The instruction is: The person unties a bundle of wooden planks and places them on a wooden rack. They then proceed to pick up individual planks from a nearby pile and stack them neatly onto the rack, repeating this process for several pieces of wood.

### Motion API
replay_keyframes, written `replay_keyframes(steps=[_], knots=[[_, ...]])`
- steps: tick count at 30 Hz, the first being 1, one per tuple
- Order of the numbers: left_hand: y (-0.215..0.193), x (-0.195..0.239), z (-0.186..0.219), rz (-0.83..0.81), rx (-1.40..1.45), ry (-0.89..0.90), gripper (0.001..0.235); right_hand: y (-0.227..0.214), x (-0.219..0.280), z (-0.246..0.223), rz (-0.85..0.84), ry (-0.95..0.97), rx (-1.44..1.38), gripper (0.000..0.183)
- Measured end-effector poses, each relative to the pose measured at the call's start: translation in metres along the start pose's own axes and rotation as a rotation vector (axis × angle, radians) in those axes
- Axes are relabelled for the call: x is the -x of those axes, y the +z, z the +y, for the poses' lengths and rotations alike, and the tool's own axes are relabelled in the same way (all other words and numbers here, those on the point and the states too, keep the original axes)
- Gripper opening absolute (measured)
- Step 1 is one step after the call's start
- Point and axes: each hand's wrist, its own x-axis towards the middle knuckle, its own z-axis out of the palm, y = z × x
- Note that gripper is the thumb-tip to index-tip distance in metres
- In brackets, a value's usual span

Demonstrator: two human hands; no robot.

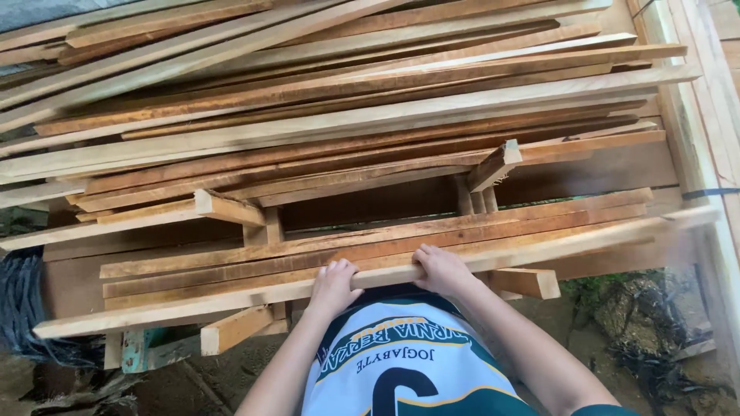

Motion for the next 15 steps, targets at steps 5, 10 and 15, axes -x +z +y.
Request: replay_keyframes(steps=[5,10,15], knots=[[-0.01,0.005,0.006,-0.049,-0.009,-0.043,0.037,-0.002,0.011,-0.008,-0.031,0.023,-0.022,0.044],[-0.037,0.027,0.02,-0.045,0.108,0.002,0.04,-0.015,0.035,-0.032,0.199,-0.054,0.059,0.042],[0.003,0.022,0.002,0.153,0.095,0.041,0.048,0.004,0.038,-0.036,0.497,-0.079,0.01,0.045]])
